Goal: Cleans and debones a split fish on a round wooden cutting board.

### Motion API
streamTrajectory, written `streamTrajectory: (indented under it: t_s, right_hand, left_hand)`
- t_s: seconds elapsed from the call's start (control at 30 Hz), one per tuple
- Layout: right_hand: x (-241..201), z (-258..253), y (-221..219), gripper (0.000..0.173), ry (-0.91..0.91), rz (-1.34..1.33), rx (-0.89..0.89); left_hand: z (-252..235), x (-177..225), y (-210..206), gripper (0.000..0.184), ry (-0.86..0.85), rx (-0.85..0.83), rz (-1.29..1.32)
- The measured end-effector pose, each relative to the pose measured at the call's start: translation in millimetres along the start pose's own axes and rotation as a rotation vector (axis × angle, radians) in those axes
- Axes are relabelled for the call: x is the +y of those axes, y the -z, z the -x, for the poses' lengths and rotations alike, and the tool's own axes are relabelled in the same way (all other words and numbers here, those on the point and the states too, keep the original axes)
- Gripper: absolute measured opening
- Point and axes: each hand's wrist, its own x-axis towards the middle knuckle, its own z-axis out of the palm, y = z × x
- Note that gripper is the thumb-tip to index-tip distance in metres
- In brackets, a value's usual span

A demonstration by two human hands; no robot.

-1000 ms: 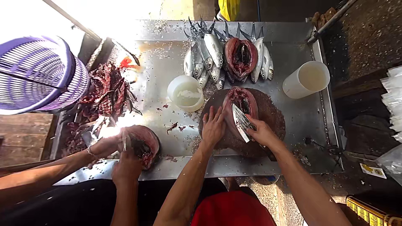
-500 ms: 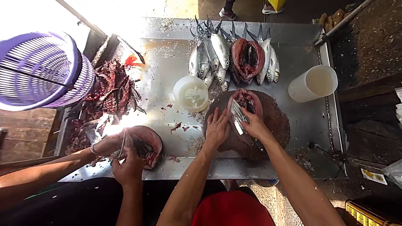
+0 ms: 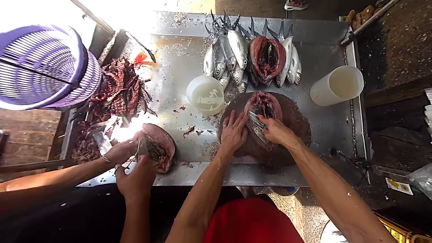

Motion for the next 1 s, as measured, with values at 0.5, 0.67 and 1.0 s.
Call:
streamTrajectory:
  t_s: [0.5,0.67,1.0]
  right_hand:
    - [57.4,23.3,2.3,0.062,0.159,0.286,-0.196]
    - [77.4,41.5,-2.1,0.068,0.183,0.296,-0.228]
    - [108.7,80.5,-11.7,0.078,0.23,0.418,-0.201]
  left_hand:
    - [14.9,4.7,2.7,0.038,-0.097,-0.14,-0.042]
    - [33.6,14.1,-2.1,0.039,-0.073,-0.126,-0.023]
    - [65.1,36.2,-10.6,0.042,-0.02,-0.124,-0.027]
